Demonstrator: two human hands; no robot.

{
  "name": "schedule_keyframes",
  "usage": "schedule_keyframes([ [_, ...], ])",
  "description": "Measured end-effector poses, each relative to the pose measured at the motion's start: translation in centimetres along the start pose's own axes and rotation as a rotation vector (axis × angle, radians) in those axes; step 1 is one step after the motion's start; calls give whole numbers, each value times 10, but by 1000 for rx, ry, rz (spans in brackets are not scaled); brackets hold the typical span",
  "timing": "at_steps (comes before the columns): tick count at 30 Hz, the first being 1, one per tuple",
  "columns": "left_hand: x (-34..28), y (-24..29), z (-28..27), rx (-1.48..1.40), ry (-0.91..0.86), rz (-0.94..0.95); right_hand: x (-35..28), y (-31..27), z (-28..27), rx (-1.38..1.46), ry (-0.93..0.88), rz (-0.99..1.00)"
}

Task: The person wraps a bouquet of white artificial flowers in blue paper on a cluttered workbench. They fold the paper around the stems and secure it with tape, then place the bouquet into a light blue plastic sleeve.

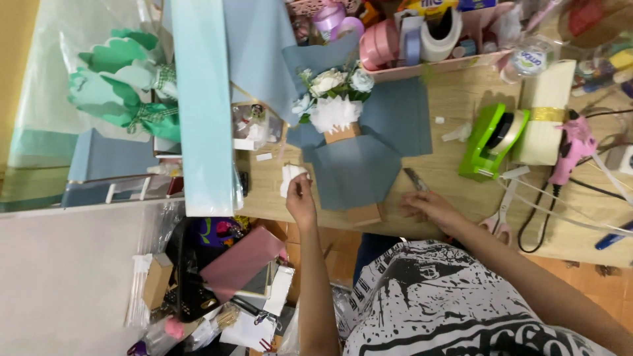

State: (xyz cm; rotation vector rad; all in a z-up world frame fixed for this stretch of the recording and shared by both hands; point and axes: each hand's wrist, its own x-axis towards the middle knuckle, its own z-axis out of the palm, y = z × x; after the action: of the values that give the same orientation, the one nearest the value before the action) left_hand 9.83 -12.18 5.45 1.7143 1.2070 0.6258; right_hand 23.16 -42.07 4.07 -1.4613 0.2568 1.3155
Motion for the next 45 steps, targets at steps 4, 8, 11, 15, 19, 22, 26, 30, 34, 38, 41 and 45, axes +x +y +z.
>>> schedule_keyframes([
  [4, -50, -1, -9, 111, -57, 338, 40, 0, 34, 248, -52, 116],
  [8, -87, 61, -7, 316, -540, 375, 72, -5, 51, 327, 115, -144],
  [11, -101, 84, -2, 133, -570, 215, 55, -21, 48, 178, 312, -528],
  [15, -115, 141, -3, -653, -869, -12, -40, -76, 64, -658, 672, -1556],
  [19, -114, 188, -9, -740, -913, 26, -67, -83, 93, -827, 565, -1797],
  [22, -112, 218, -27, -709, -754, -132, -126, -118, 130, -1023, 823, -1963],
  [26, -96, 207, -28, -1054, -663, -429, -136, -106, 130, -886, 849, -1689],
  [30, -90, 190, -28, -1023, -743, -432, -151, -99, 149, -484, 692, -1191],
  [34, -90, 166, -35, -900, -824, -402, -131, -80, 149, -348, 723, -1055],
  [38, -85, 127, -29, -759, -896, -204, -128, -77, 161, -70, 651, -851],
  [41, -83, 116, -31, -659, -973, -55, -124, -75, 162, 59, 627, -694],
  [45, -82, 114, -36, -619, -1029, 63, -122, -83, 165, 135, 585, -558],
])
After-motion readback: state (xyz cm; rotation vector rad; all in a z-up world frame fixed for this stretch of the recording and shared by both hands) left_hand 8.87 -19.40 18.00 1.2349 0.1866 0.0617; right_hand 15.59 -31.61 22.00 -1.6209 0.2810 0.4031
